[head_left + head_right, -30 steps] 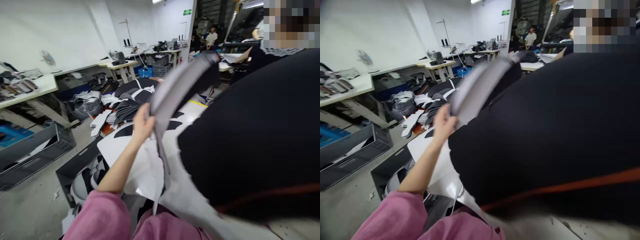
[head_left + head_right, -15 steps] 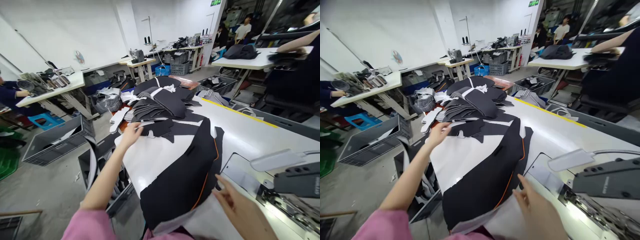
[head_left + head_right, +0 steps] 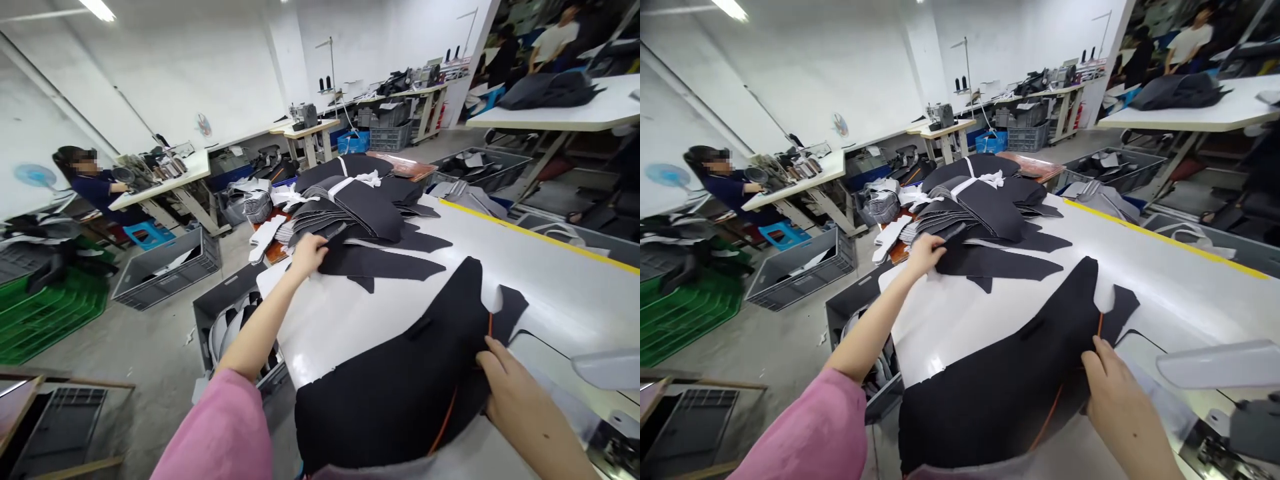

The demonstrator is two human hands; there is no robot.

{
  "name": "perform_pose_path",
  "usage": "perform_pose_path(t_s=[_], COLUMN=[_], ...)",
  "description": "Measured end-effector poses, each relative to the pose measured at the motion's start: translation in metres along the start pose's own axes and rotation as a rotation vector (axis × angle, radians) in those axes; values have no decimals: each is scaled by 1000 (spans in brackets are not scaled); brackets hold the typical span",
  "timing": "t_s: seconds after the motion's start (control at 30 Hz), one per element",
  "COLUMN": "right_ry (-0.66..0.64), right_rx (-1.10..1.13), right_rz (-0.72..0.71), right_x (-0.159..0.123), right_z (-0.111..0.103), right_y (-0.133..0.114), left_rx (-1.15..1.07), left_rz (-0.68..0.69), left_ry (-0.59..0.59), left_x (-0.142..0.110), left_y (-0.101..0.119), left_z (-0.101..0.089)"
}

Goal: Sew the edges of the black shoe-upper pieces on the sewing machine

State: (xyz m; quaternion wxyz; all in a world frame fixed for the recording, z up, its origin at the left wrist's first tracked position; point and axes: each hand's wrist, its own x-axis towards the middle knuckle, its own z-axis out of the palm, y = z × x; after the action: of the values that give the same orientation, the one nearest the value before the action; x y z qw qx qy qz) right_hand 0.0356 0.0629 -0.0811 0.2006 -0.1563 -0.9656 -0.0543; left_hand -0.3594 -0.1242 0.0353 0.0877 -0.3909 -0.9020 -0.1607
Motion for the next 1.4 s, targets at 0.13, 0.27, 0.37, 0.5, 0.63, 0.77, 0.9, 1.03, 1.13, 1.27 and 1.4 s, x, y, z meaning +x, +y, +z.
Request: perform_pose_path(t_s=[0.13, 0.27, 0.37, 0.5, 0.63, 0.77, 0.9, 1.03, 1.13, 1.27, 1.4], right_ry=[55, 25, -29, -32, -69, -110, -53, -53, -102, -155, -194], right_rx=[8, -47, -91, -115, -99, -27, -42, -60, 20, 136, 228], right_rz=[19, 77, 92, 155, 164, 196, 294, 355, 393, 433, 412], right_x=[6, 12, 16, 17, 1, -29, -42, -34, -33, -54, -85], right_z=[-4, -8, -11, -16, -29, -46, -47, -44, -50, -65, -80], right_y=[-4, -15, -22, -30, -34, -46, -61, -64, -62, -62, -67], left_rx=[169, 237, 109, 7, 88, 123, 151, 112, 90, 56, -75], left_rz=[-104, -22, 265, 458, 417, 473, 544, 767, 1044, 1256, 1318], left_ry=[435, 408, 195, -186, -236, -254, -180, -178, -243, -390, -595], left_x=[27, 50, 44, 29, 35, 43, 23, -30, -74, -115, -135], left_y=[-48, -50, 1, 83, 119, 126, 151, 208, 255, 285, 287], left_z=[-70, -79, -31, 49, 88, 82, 56, 39, 46, 64, 63])
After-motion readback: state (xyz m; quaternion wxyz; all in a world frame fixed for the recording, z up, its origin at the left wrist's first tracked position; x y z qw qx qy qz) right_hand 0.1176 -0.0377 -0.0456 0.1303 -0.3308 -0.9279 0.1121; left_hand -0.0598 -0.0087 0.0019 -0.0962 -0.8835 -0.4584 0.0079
